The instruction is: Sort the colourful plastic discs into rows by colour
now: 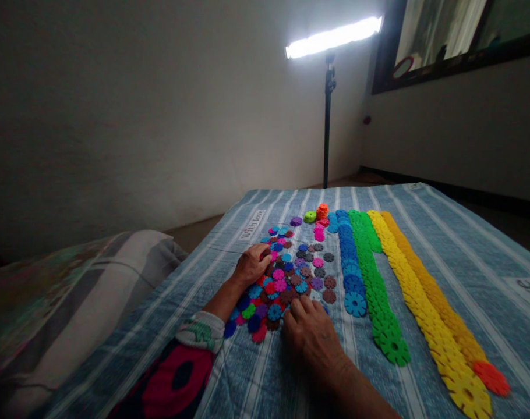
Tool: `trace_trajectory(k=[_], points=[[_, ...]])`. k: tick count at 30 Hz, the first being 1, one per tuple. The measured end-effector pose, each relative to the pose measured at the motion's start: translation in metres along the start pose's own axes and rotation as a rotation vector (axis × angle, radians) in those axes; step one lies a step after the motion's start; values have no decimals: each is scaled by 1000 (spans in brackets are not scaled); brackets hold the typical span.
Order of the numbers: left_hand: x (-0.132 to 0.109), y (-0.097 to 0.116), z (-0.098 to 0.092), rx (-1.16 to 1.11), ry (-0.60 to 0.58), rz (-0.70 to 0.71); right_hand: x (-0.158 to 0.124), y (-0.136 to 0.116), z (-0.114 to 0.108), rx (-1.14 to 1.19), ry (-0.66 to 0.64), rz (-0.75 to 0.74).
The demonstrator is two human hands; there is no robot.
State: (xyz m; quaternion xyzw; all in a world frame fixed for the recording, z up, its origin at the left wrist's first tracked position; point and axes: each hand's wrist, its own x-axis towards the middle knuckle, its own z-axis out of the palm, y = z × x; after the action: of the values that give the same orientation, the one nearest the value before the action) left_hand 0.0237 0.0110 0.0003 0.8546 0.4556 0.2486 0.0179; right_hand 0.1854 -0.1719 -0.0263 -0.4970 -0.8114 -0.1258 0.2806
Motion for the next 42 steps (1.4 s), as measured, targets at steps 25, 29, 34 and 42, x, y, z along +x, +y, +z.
trace_trajectory(k=[25, 29, 34, 42], points=[[-1, 2, 1, 51, -17, 32, -2, -1, 5, 5, 14, -7], [-1, 1, 2, 83, 11, -25, -2, -1, 4, 3, -2, -3], [1, 0, 3, 94, 58, -46, -1, -2, -1, 12, 5, -15], [0, 0, 0, 96, 70, -35, -2, -2, 1, 3, 22, -4]])
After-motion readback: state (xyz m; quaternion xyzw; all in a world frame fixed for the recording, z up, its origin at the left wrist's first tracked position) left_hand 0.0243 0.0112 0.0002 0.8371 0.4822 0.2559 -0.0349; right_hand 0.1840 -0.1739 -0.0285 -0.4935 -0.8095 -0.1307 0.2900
